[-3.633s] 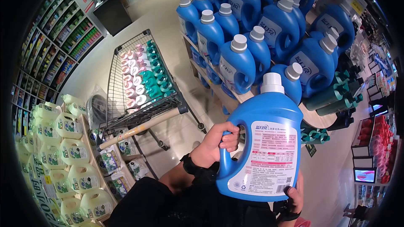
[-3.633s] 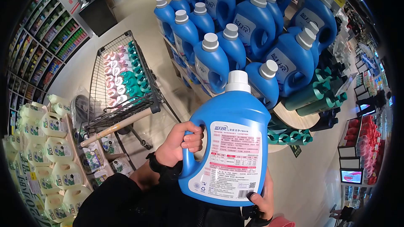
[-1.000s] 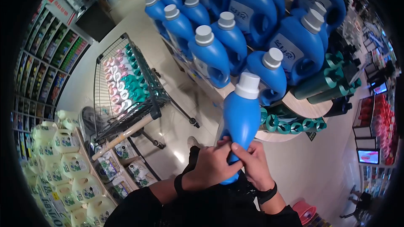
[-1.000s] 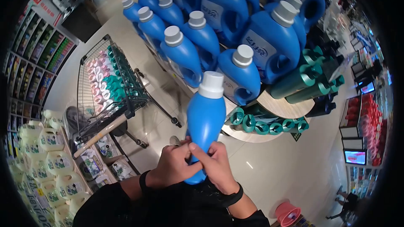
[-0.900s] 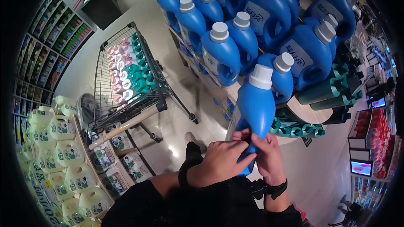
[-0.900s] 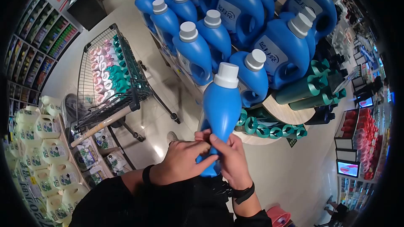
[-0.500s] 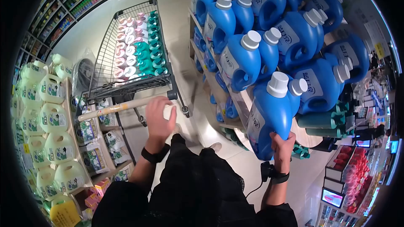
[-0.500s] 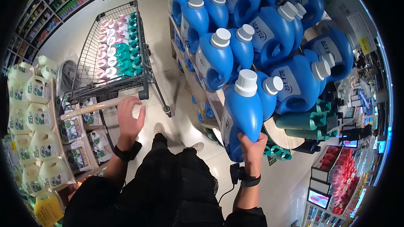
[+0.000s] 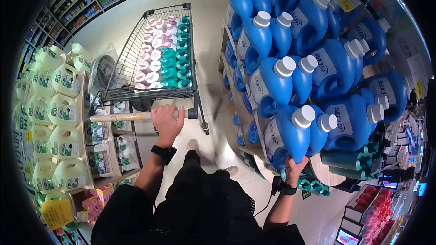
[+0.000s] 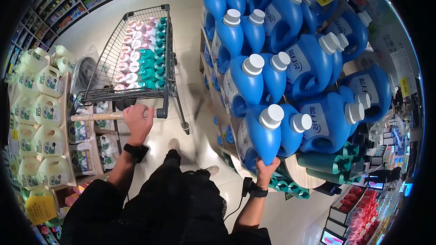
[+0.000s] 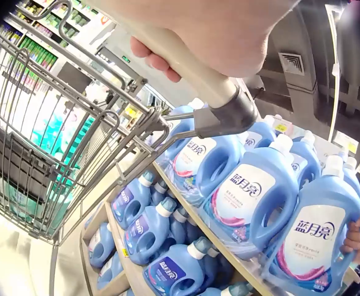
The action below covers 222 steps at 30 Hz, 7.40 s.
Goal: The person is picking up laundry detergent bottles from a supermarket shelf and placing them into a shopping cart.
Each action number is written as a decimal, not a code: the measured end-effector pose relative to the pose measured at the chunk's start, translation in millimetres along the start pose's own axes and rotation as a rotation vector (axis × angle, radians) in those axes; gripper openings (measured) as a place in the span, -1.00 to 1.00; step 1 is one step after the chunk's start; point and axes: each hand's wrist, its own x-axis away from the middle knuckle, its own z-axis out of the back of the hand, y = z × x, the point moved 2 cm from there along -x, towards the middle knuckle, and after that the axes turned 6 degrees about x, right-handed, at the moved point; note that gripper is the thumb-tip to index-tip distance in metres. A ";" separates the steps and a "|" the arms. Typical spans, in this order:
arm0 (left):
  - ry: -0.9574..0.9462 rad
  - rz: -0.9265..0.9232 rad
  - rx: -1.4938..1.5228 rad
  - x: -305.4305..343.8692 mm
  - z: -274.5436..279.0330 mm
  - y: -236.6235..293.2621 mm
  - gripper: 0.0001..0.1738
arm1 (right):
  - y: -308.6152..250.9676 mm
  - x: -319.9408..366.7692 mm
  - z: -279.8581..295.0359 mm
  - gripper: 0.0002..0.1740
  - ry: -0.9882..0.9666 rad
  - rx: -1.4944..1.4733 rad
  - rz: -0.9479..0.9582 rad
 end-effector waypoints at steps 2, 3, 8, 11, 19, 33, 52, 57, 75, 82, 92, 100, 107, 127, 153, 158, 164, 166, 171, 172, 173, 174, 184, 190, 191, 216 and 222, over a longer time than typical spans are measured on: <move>0.010 -0.003 -0.026 0.1 -1.1 -2.8 -0.75 | 11.9 0.0 6.2 -0.90 0.008 -0.029 0.004; -0.005 -0.002 -0.039 -0.7 -1.0 -3.2 -0.76 | 14.2 -1.3 7.0 -0.91 0.019 -0.058 0.004; 0.018 -0.041 -0.020 -2.7 -1.6 -4.6 -0.75 | 34.5 -1.0 26.1 -0.94 0.038 0.151 -0.096; 0.034 -0.050 -0.023 -2.7 -3.0 -8.3 -0.76 | 53.1 11.9 33.8 -0.81 0.131 0.347 -0.083; 0.033 -0.086 -0.014 -5.2 -1.6 -21.7 -0.81 | 35.1 14.5 11.3 -0.69 0.342 0.404 -0.108; -0.049 -0.107 0.053 -30.3 3.4 -58.1 -0.76 | 61.7 13.4 13.3 -0.77 0.640 0.516 -0.061; -0.052 -0.116 -0.002 -72.4 -20.5 -102.9 -0.81 | 57.6 13.7 7.5 -0.91 0.776 0.622 -0.015; -0.068 -0.081 -0.031 -79.9 -28.2 -111.1 -0.81 | 40.1 14.4 -4.2 -0.94 0.780 0.601 -0.062; -0.481 0.067 0.486 -160.4 -78.5 -11.9 -0.84 | 41.6 14.5 -4.1 -0.69 0.815 0.527 -0.193; -0.851 0.136 0.701 -212.0 -175.5 63.5 -0.78 | 40.4 11.6 -8.0 -0.66 0.856 0.516 -0.192; -0.683 0.469 1.182 -200.6 -266.9 74.8 -0.66 | 15.7 60.2 -38.0 -0.66 0.547 0.868 -0.794; -0.850 0.063 0.964 -308.6 -279.9 55.9 -0.12 | -77.6 -37.3 -189.6 -0.67 -0.133 0.297 -0.410; -1.232 -0.272 1.037 -347.0 -307.4 70.7 0.19 | -75.2 -194.6 -289.4 -0.14 0.120 0.570 0.009; -1.190 -0.216 1.131 -325.6 -296.4 37.8 0.20 | -12.8 -246.3 -313.8 -0.14 0.390 0.764 -0.059; -1.729 0.044 1.630 -335.5 -147.3 60.4 -0.06 | -196.4 -184.5 -242.9 -0.32 0.381 -0.109 -0.183; -1.770 0.271 1.585 -293.6 -129.2 65.6 -0.22 | -172.4 -156.2 -228.2 -0.55 0.407 -0.266 -0.385; -1.769 0.356 1.502 -255.7 -84.6 73.1 -0.21 | -162.5 -116.2 -205.2 -0.62 0.339 -0.371 -0.406; -1.719 0.373 1.476 -240.1 -78.7 70.2 -0.28 | -164.4 -101.5 -201.1 -0.63 0.335 -0.353 -0.416; -1.754 0.428 1.430 -205.8 -49.4 73.4 -0.28 | -155.5 -55.9 -183.6 -0.60 0.334 -0.378 -0.430; -1.753 0.431 1.409 -199.3 -45.2 72.3 -0.30 | -155.1 -51.6 -183.1 -0.59 0.312 -0.400 -0.431; -1.729 0.364 1.402 -195.6 -37.7 74.2 -0.30 | -159.8 -43.5 -184.4 -0.55 0.332 -0.386 -0.422; -1.692 0.298 1.392 -192.2 -30.9 77.0 -0.29 | -158.2 -33.7 -182.2 -0.51 0.358 -0.356 -0.417; -1.650 0.201 1.205 -127.7 -11.0 69.5 -0.04 | -130.1 38.0 -159.7 -0.31 0.464 -0.351 -0.384; -1.644 0.119 1.187 -110.7 -11.1 71.6 -0.04 | -126.7 65.9 -153.6 -0.39 0.556 -0.369 -0.371; -1.630 0.098 1.188 -109.5 -11.1 72.4 -0.04 | -125.8 68.7 -152.2 -0.39 0.559 -0.366 -0.368; -1.763 -0.180 1.069 -76.7 19.6 107.5 0.01 | -119.4 168.0 -129.1 -0.39 0.702 -0.323 -0.258; -1.760 -0.182 1.059 -73.9 19.5 105.3 0.00 | -113.6 174.5 -130.0 -0.42 0.733 -0.199 -0.299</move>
